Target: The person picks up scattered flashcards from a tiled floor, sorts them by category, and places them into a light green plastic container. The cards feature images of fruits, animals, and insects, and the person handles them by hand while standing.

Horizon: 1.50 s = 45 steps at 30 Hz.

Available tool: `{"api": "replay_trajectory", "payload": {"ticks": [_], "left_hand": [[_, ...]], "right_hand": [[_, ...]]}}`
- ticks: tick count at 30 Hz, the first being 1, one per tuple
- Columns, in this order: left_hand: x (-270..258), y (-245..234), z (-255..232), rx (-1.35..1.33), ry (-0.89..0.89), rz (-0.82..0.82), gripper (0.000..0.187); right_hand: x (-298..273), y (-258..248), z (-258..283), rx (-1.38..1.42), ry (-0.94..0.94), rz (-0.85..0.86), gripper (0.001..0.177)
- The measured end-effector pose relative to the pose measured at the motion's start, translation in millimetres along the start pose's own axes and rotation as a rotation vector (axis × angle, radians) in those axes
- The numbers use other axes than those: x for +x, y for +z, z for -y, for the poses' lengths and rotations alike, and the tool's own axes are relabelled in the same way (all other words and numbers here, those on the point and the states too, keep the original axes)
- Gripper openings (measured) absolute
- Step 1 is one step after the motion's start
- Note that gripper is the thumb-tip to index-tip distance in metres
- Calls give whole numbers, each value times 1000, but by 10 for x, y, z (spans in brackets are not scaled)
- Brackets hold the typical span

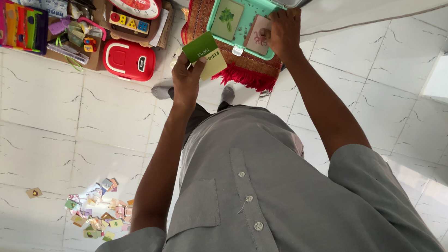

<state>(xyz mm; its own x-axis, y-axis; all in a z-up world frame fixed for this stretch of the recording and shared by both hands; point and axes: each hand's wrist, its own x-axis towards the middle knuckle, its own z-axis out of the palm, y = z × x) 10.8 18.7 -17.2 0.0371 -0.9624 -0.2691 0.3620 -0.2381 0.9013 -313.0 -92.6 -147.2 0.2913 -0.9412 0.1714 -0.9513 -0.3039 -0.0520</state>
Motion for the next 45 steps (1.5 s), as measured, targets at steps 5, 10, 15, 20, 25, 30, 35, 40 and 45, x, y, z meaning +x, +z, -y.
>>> {"api": "replay_trajectory", "payload": {"ticks": [5,10,15,20,25,30,35,40,45], "left_hand": [[-1,45,-13,2,22,6,36],[-19,50,4,92,23,15,33],[-16,69,36,76,56,20,31],[-19,128,30,128,115,-44,28],[-52,221,-84,329,243,-80,19],[-104,384,-238,529,538,-77,25],[-100,507,-294,709,587,-44,26],[-148,477,-333,628,506,-50,47],[-250,240,-209,445,249,-112,41]], "right_hand": [[49,-63,88,38,16,-15,52],[172,-212,338,-82,170,266,85],[242,-170,496,-81,240,349,98],[337,-381,522,-33,282,423,100],[449,-888,616,441,374,484,75],[628,-1444,737,1227,469,822,52],[640,-1728,765,1323,340,769,28],[627,-1849,565,1266,410,705,28],[522,-1685,134,1208,404,545,29]]}}
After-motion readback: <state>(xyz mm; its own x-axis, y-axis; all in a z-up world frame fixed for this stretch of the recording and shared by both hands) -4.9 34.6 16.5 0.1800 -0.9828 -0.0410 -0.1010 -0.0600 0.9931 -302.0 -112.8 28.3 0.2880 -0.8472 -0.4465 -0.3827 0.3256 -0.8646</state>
